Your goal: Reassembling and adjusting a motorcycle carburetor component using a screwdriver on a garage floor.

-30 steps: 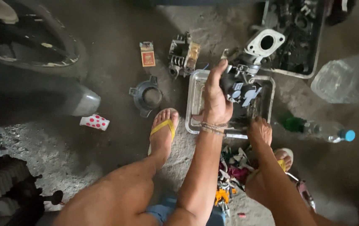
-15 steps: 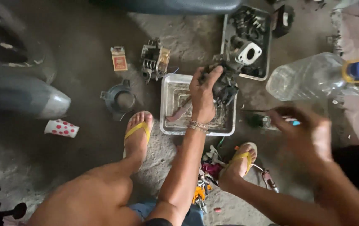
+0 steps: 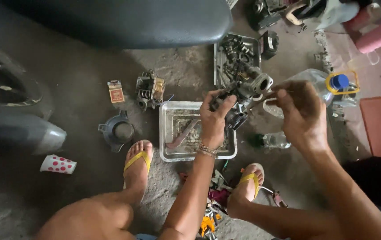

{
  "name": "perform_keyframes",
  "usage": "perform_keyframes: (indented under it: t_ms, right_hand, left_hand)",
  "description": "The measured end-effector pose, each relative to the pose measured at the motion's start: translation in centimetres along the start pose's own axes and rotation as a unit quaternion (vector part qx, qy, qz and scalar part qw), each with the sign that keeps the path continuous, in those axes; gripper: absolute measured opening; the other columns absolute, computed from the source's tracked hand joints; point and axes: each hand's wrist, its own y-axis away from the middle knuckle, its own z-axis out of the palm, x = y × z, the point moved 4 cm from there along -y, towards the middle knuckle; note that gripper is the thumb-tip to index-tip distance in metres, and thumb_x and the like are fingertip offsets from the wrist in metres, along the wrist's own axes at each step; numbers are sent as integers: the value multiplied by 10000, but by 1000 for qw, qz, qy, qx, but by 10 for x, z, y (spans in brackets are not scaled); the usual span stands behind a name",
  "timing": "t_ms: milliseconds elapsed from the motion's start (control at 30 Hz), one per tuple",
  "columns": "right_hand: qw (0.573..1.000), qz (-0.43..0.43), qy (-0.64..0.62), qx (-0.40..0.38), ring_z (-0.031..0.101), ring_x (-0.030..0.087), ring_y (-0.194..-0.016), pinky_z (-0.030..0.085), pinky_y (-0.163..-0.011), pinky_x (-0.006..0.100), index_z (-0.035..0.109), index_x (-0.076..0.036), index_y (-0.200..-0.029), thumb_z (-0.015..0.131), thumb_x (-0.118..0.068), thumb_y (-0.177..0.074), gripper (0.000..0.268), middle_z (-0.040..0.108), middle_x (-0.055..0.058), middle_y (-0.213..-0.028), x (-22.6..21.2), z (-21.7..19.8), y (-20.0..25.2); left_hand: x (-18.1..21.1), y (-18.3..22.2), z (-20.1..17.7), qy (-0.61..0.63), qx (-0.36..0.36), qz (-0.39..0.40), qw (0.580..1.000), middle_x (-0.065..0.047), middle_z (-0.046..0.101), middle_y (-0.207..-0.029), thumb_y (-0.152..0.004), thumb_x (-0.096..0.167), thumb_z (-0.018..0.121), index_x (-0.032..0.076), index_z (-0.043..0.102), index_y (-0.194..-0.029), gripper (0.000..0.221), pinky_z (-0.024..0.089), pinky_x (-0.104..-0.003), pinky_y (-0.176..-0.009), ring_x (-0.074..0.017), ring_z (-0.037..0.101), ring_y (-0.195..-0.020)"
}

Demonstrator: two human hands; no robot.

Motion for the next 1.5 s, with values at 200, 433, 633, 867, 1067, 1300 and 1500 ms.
perform_keyframes:
  t_ms: [200,433,633,867,1067,1300,1500]
  right_hand:
    - [996,-10,-11,89,660,246,-760,651,-738,483,667,55,-1252,539,22,-1136,176,615,164,-864,22,13,-16]
    - [995,11,96,-10,655,292,-810,564,-745,506,752,38,-1135,687,52,-978,171,699,239,-872,38,35,-11]
    - [967,-71,244,-20,760,315,-860,587,-747,435,820,-152,-1031,826,-50,-866,194,750,107,-856,36,45,-9]
    - [974,-60,217,-14,755,310,-831,594,-731,392,822,-107,-1003,824,-11,-854,177,732,132,-862,38,49,-9]
    - [985,2,172,-27,715,310,-761,577,-700,433,790,-31,-1070,810,-48,-881,191,723,181,-847,36,44,-10]
    - [948,101,287,-88,751,372,-794,522,-767,502,799,-42,-1060,688,-184,-985,195,754,197,-786,36,35,-13]
    - [958,70,269,-71,719,322,-719,520,-722,446,801,-75,-1046,748,-219,-980,168,734,159,-754,54,30,-12]
  left_hand:
    - [-5,2,2,-123,148,-6,981,-5,558,-743,-746,266,937,127,708,-912,315,543,-341,-713,-110,577,-763]
    - [-3,9,-6,-199,213,12,957,-20,522,-787,-838,289,880,126,648,-888,288,466,-371,-710,-115,499,-782]
    - [5,15,-3,-204,241,22,949,-9,462,-886,-847,321,872,138,593,-910,339,405,-392,-754,-125,481,-864]
    - [5,14,3,-206,242,24,948,-10,459,-870,-877,314,837,130,585,-909,314,395,-388,-753,-116,452,-845]
    - [-2,11,-3,-237,221,60,944,-20,492,-914,-859,332,858,142,605,-936,326,423,-381,-793,-109,467,-867]
    - [3,10,4,-260,184,126,939,4,566,-1039,-770,289,922,164,673,-967,342,440,-334,-886,-75,521,-955]
    - [17,15,13,-247,150,137,947,-7,565,-1047,-810,317,896,152,678,-996,331,446,-339,-902,-79,530,-963]
